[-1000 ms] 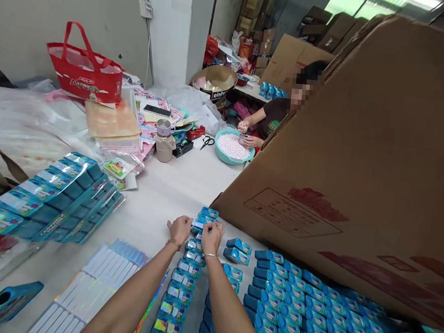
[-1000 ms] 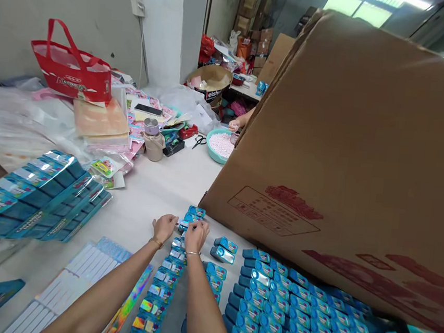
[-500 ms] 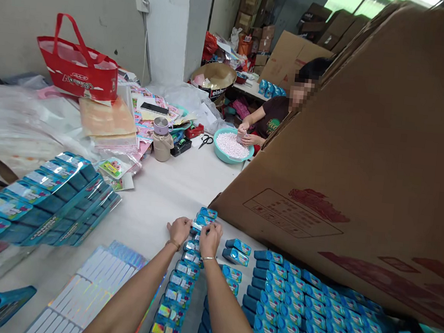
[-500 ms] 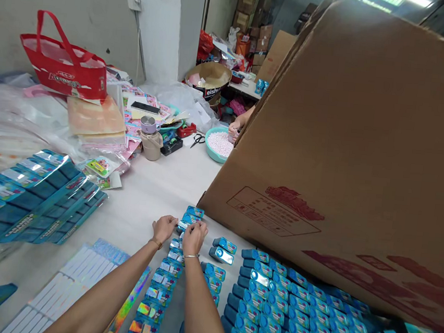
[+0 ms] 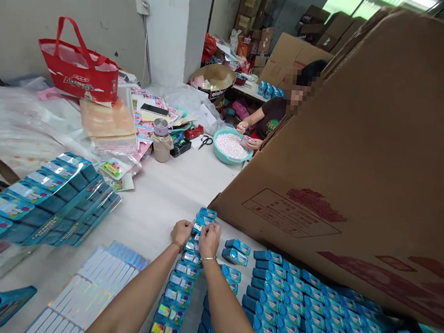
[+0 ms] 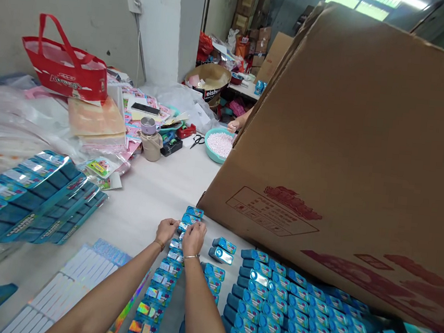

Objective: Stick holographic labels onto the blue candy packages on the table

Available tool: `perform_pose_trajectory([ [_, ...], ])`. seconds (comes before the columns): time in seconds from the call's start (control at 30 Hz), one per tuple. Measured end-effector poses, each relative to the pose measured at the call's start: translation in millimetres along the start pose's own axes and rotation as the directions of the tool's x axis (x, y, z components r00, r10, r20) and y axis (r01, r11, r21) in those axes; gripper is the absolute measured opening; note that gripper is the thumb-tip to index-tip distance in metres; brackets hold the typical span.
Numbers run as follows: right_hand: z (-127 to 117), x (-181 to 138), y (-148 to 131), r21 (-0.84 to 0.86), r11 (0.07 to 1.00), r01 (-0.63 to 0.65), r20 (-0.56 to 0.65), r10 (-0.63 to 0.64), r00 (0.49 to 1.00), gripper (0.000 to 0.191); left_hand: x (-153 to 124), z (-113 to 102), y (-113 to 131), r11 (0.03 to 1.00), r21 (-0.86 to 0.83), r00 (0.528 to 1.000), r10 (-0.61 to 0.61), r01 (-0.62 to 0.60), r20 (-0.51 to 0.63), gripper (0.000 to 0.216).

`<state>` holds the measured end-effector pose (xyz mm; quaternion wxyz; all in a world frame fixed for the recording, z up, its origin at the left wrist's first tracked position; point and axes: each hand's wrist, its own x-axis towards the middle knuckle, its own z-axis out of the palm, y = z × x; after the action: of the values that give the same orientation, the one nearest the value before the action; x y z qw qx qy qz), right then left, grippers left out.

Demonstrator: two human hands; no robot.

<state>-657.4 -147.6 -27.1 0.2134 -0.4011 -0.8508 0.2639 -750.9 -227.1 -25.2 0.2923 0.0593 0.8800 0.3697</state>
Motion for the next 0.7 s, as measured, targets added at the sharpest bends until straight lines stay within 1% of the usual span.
perform_pose_trajectory([
  [0.47,0.9,2.3,1.2,-0.010,1.000,0.009,-0.003,-0.009,1.000,0.018,3.1,1.3,-3.7,0.999,-0.037,1.000,0.008,-0.009,-0.006,0.028],
  [0.7,0.9,-2.0,-0.6,-0.005,1.000,-0.005,-0.009,0.005,1.000,0.013,4.7,5.5,-6.9,0.998,-0.059,1.000,0.015,-0.015,-0.010,0.026],
])
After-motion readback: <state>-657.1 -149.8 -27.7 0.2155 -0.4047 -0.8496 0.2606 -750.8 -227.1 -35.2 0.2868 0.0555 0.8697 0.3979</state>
